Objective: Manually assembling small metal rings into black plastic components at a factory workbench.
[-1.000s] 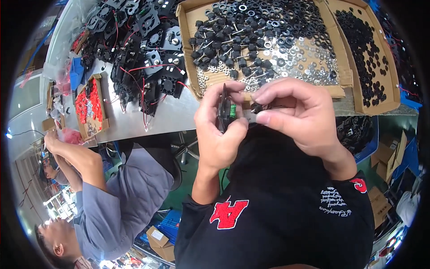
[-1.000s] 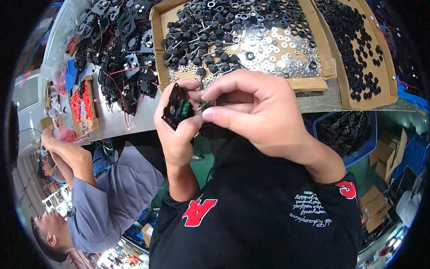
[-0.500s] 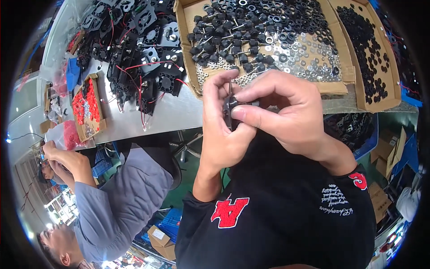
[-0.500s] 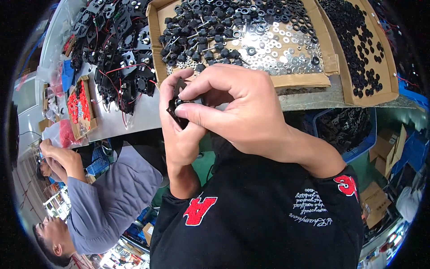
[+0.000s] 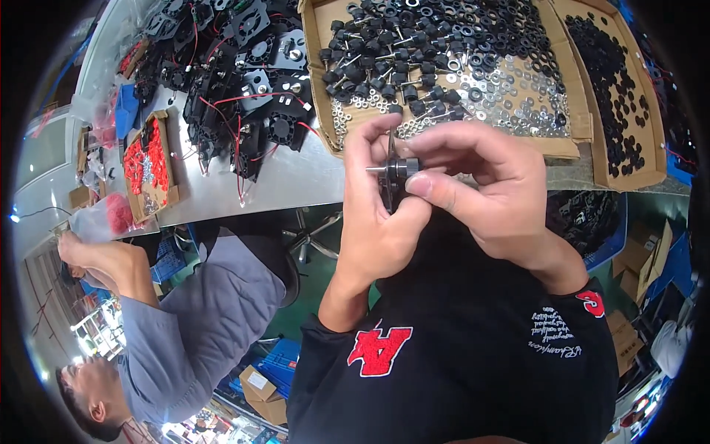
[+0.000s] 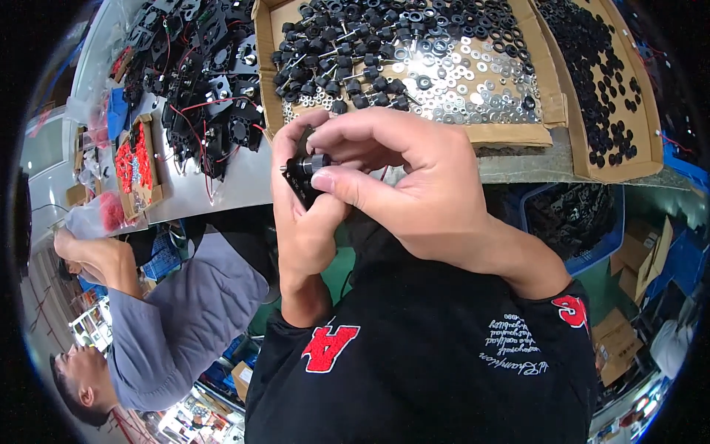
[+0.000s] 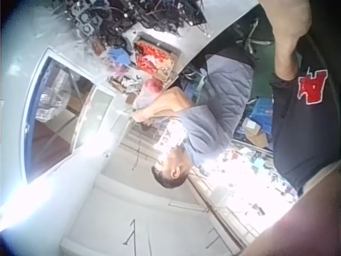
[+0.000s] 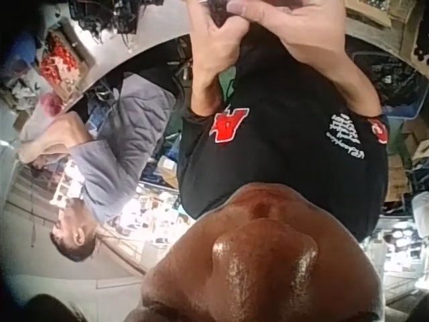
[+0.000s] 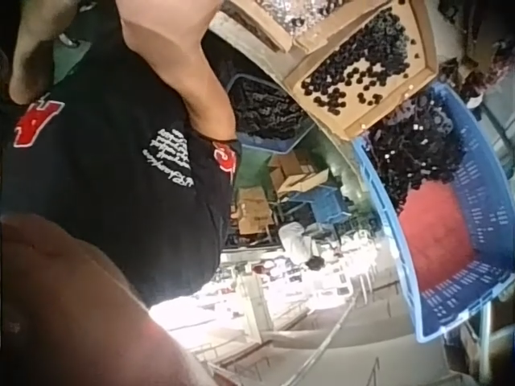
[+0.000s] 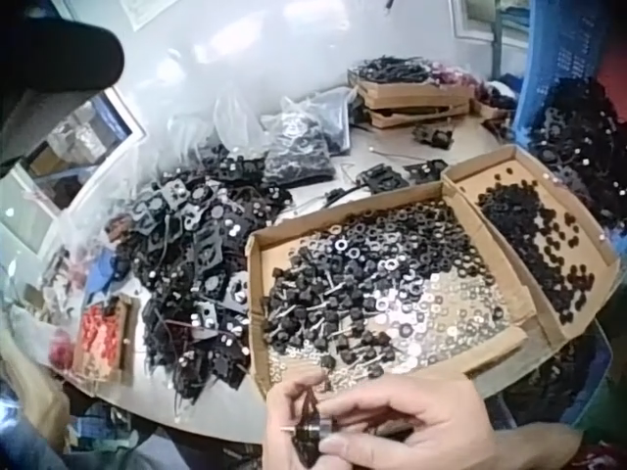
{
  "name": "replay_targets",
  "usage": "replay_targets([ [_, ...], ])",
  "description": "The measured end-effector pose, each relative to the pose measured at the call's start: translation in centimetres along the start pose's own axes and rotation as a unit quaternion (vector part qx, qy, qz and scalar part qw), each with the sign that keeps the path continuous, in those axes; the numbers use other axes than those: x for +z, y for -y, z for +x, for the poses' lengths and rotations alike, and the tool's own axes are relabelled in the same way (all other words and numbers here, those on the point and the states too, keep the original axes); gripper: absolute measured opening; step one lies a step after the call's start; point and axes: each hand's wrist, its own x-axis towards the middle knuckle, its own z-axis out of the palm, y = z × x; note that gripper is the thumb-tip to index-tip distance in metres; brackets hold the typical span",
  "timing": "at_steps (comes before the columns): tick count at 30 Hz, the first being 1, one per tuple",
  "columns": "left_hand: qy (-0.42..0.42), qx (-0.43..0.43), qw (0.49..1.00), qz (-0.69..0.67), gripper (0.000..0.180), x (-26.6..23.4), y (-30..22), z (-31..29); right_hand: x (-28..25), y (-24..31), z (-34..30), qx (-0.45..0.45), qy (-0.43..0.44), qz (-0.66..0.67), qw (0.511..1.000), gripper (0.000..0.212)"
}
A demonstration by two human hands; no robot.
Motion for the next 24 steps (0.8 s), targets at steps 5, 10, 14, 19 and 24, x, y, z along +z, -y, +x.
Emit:
replay_targets([
  [5, -0.031, 0.047, 0.972, 0.228, 0.066, -0.3, -0.2, -0.2, 0.0, 0.0, -0.2, 0.026, -0.013, 0.024, 0.999, 0.035],
  [10, -0.062, 0.172, 0.852, 0.491, 0.072, 0.0, -1.0, -0.2, -0.9, 0.3, -0.5, 0.028, 0.004, 0.020, 0.999, 0.034],
  [14, -0.043, 0.178, 0.792, 0.582, 0.070, 0.4, -1.2, -0.1, -1.3, 0.2, -0.3, 0.071, 0.000, 0.027, 0.997, 0.033],
  [19, -0.092, 0.295, 0.751, 0.584, 0.073, 0.8, -1.3, 0.3, -2.1, -0.4, -0.4, 0.124, -0.001, 0.194, 0.973, 0.031],
  [24, -0.102, 0.278, 0.779, 0.552, 0.066, 0.7, 1.0, -0.2, -1.4, -1.0, -1.2, 0.062, -0.005, 0.055, 0.997, 0.031],
])
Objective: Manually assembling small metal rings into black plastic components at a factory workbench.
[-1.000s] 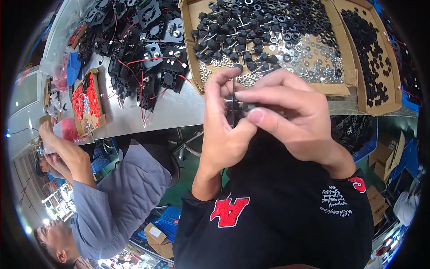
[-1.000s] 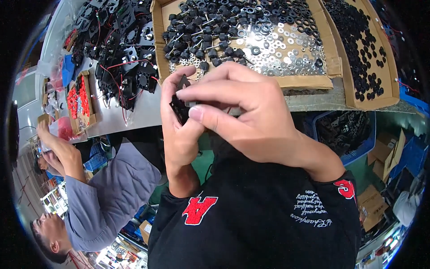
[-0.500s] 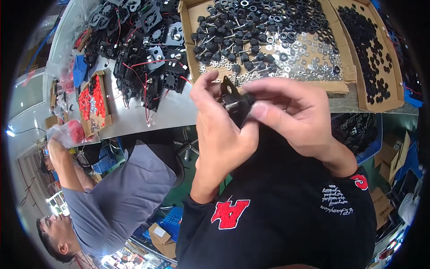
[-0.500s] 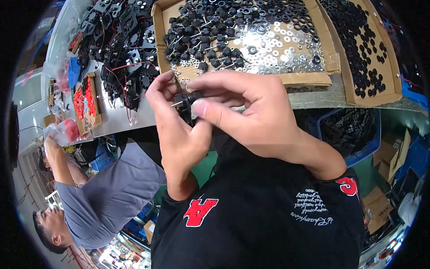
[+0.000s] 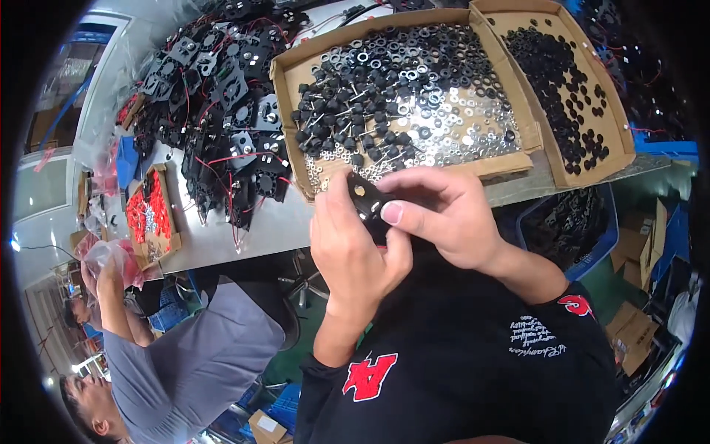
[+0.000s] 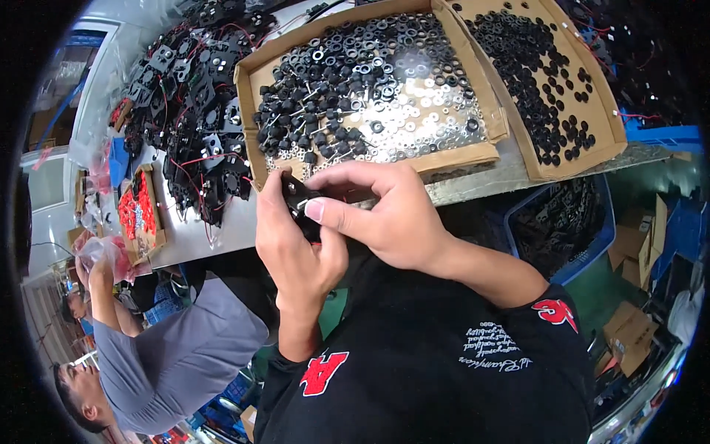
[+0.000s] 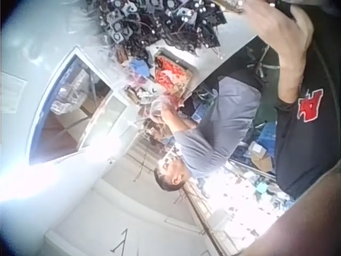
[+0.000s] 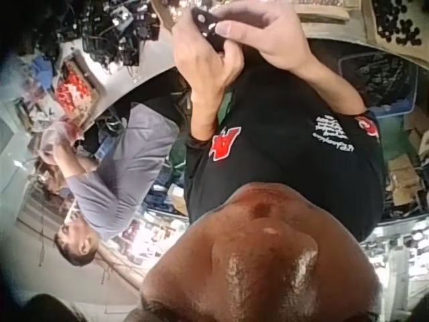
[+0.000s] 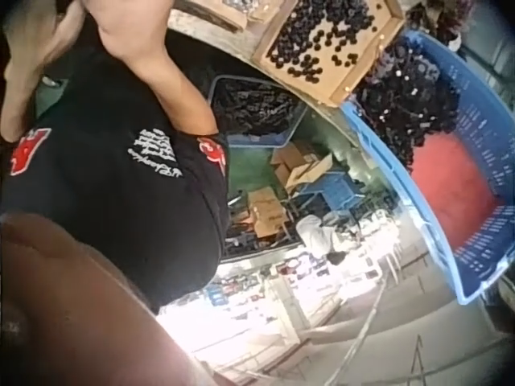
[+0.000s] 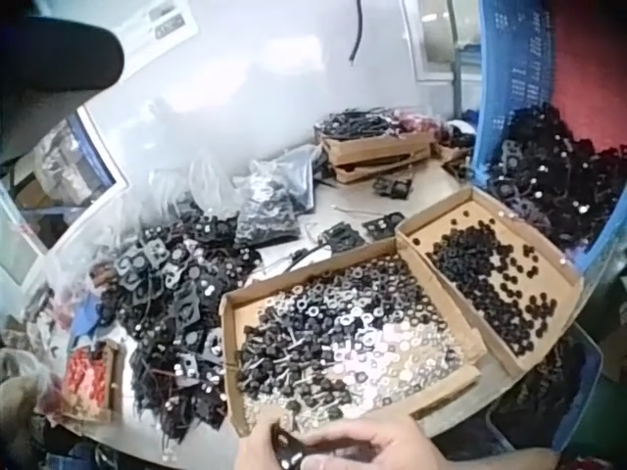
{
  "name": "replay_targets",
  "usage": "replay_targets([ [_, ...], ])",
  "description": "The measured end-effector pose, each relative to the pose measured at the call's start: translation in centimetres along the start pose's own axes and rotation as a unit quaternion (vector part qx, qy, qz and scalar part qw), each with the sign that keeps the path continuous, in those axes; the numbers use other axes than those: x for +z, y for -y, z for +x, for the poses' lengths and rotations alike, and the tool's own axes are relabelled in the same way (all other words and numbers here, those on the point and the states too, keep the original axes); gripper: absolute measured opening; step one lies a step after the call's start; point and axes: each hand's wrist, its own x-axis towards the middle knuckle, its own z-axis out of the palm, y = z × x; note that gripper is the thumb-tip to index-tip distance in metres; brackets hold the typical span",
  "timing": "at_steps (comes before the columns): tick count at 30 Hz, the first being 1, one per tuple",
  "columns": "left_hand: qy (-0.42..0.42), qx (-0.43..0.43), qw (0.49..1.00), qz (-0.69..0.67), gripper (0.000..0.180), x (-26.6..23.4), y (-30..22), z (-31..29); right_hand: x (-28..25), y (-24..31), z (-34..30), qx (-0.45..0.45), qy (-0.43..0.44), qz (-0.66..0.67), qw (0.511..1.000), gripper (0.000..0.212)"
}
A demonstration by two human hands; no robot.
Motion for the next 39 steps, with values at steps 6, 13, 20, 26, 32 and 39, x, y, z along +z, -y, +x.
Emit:
replay_targets([
  [6, 0.016, -0.005, 0.998, 0.058, 0.058, -0.2, 0.8, 0.9, 1.3, 0.5, -0.5, -0.163, -0.092, -0.290, 0.939, 0.053],
  [13, 0.009, 0.103, 0.992, 0.068, 0.054, -0.5, 3.1, 1.7, -0.2, 1.3, 0.8, -0.350, 0.009, -0.531, 0.772, 0.067],
  [20, 0.016, 0.128, 0.991, 0.025, 0.051, -1.1, 5.0, 1.5, -6.7, 4.4, 6.2, -0.157, -0.205, -0.640, 0.724, 0.027],
  [26, -0.002, 0.123, 0.992, 0.007, 0.056, -1.0, 5.2, 1.4, -9.7, 4.0, 8.1, -0.102, -0.193, -0.707, 0.672, 0.017],
  [32, 0.026, 0.129, 0.991, 0.005, 0.053, -1.0, 5.1, 2.2, -9.6, 4.3, 8.7, -0.115, -0.212, -0.696, 0.677, 0.015],
  [39, 0.051, 0.138, 0.989, -0.018, 0.052, -1.0, 3.5, 2.3, -9.3, 4.5, 6.7, -0.024, -0.230, -0.174, 0.957, 0.015],
])
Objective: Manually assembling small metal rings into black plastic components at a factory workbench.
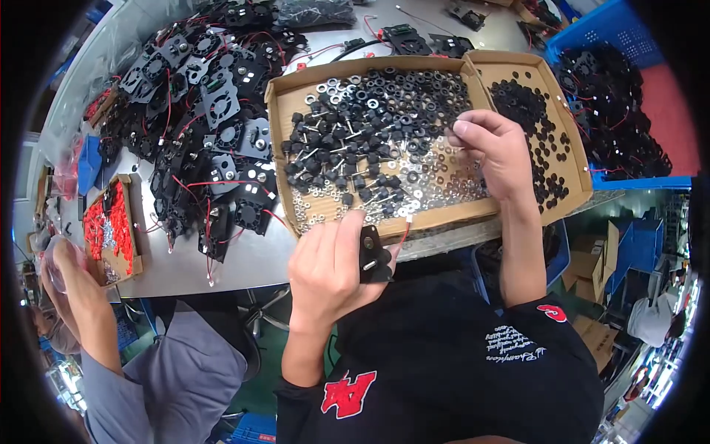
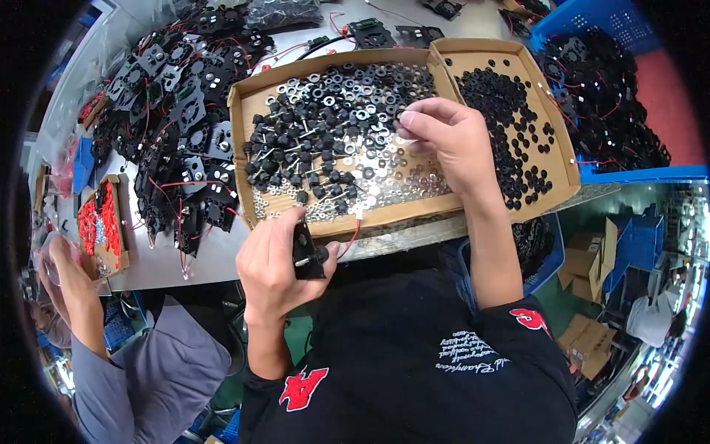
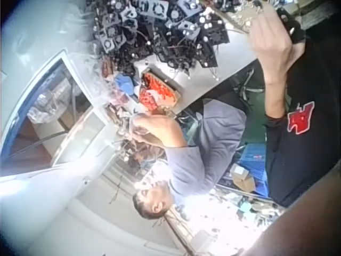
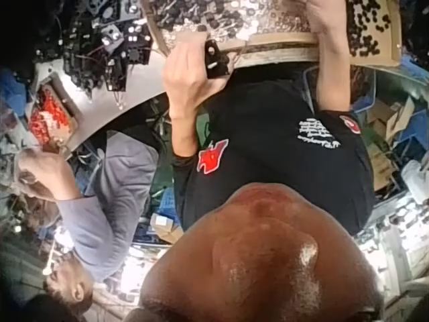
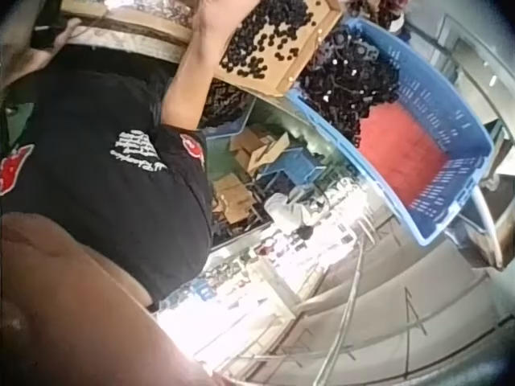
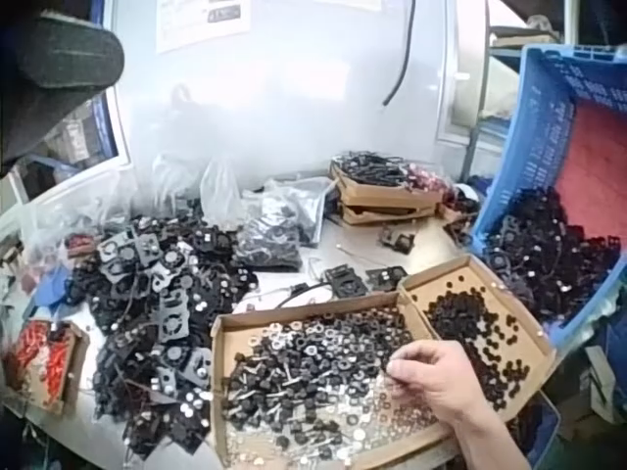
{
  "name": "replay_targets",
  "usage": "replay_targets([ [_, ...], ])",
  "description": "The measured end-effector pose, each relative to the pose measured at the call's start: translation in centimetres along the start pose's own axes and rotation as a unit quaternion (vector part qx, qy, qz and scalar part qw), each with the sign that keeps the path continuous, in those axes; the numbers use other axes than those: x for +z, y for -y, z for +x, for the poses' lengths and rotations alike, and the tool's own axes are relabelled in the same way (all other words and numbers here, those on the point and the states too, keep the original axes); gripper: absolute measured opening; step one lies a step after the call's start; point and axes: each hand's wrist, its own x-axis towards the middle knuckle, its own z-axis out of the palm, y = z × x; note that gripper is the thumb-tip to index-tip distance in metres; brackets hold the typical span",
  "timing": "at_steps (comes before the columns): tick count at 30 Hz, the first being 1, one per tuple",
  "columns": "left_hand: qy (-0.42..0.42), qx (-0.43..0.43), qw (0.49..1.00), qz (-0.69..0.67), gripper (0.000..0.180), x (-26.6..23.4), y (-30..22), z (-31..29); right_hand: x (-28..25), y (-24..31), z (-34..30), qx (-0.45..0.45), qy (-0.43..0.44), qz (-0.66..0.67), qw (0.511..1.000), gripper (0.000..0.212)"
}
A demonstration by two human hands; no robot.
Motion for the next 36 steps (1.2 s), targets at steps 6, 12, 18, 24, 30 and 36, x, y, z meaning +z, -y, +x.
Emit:
replay_targets([
  [6, -0.007, 0.013, 1.000, 0.002, 0.051, 1.5, -1.5, 1.8, -0.5, -0.5, -2.6, 0.024, 0.075, 0.199, 0.977, 0.024],
  [12, 0.069, -0.028, 0.997, 0.022, 0.051, 2.7, -2.7, 3.2, -0.3, 0.3, -4.1, -0.017, 0.180, 0.134, 0.974, 0.030],
  [18, 0.129, -0.020, 0.988, 0.078, 0.063, 3.6, -3.3, 3.4, -0.3, 0.9, -4.6, -0.215, 0.274, -0.097, 0.932, 0.026],
  [24, 0.192, -0.061, 0.975, 0.094, 0.062, 3.7, -3.4, 2.7, 0.5, -0.7, -4.4, -0.307, 0.284, -0.156, 0.895, 0.030],
  [30, 0.139, -0.033, 0.981, 0.134, 0.069, 3.5, -3.4, 2.2, 0.9, 0.2, -5.6, -0.334, 0.256, -0.237, 0.875, 0.032],
  [36, 0.033, 0.051, 0.988, 0.144, 0.032, 3.5, -1.5, 1.9, 2.5, 1.1, -7.8, -0.335, 0.205, -0.344, 0.853, 0.038],
])
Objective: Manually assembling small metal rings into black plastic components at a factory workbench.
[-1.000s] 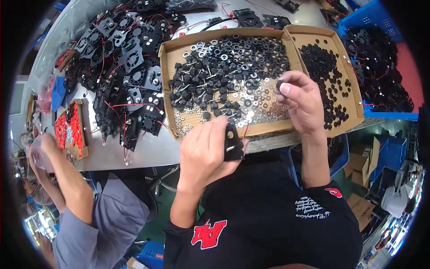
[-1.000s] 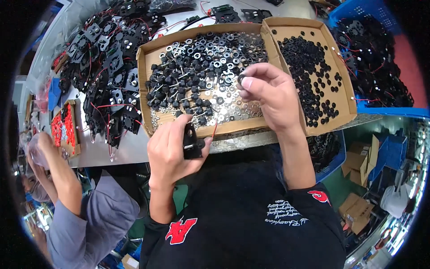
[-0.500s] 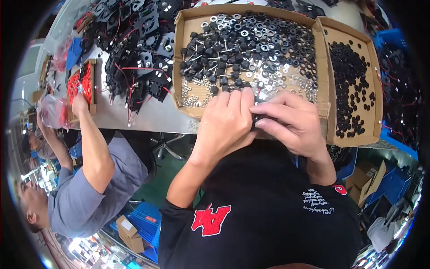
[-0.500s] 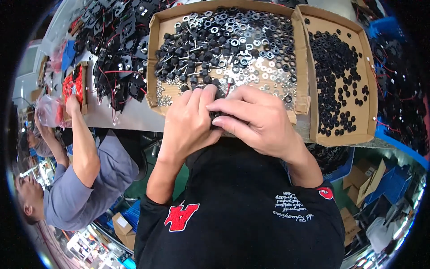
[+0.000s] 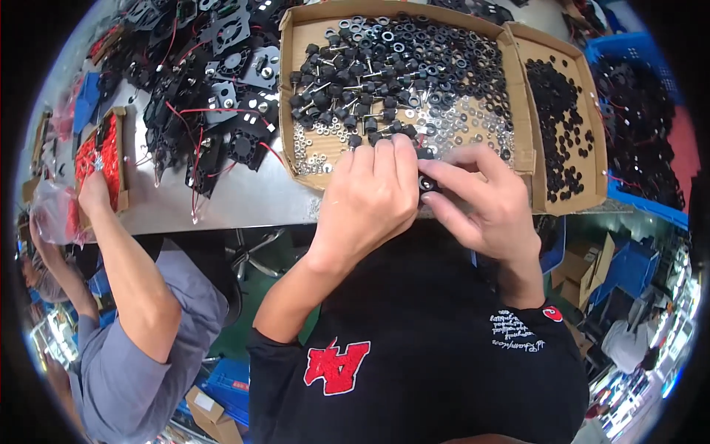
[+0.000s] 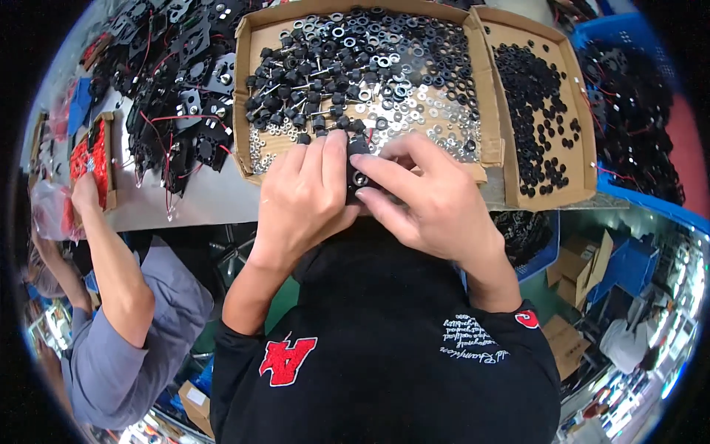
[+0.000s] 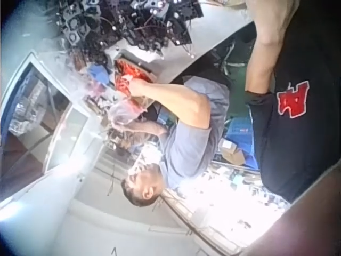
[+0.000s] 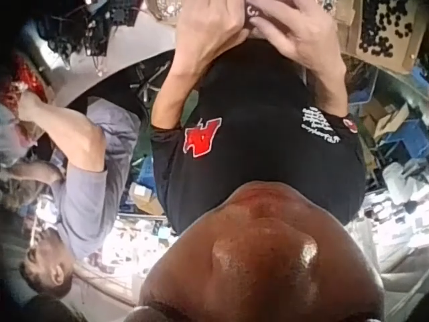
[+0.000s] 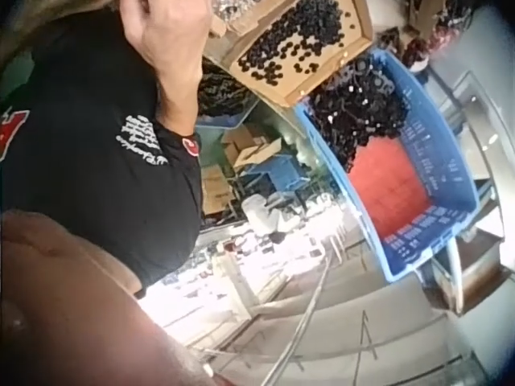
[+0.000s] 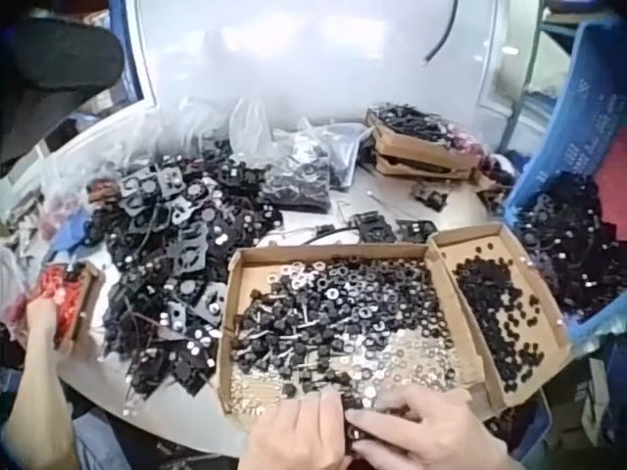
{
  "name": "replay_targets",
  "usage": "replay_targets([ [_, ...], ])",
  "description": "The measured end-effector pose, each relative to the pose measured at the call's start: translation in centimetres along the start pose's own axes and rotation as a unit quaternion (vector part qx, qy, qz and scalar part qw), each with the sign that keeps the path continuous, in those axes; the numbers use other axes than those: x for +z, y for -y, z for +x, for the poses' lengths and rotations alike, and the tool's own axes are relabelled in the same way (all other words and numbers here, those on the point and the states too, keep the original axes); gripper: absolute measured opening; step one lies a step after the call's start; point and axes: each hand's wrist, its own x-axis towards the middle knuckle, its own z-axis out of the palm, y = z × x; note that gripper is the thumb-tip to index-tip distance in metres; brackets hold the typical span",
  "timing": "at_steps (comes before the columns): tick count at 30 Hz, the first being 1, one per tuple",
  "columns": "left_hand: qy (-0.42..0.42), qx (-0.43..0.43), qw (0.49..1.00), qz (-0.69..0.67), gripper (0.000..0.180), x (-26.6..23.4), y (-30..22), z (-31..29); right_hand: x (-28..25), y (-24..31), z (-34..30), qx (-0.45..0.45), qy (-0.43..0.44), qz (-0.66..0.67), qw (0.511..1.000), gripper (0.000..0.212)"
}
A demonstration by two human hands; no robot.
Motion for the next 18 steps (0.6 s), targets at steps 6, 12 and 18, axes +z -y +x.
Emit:
replay_targets([
  [6, -0.010, 0.039, 0.999, -0.025, 0.033, -0.1, 1.7, -0.6, 1.0, 1.0, -0.6, 0.056, -0.076, 0.083, 0.992, 0.038],
  [12, -0.029, 0.038, 0.998, -0.041, 0.031, -0.9, 3.1, -1.4, 0.0, -1.6, -0.4, 0.248, -0.153, 0.016, 0.956, 0.019],
  [18, -0.013, 0.082, 0.997, -0.006, 0.027, -1.4, 3.5, 0.5, 1.2, 1.2, 1.2, -0.014, -0.075, 0.097, 0.992, 0.030],
])
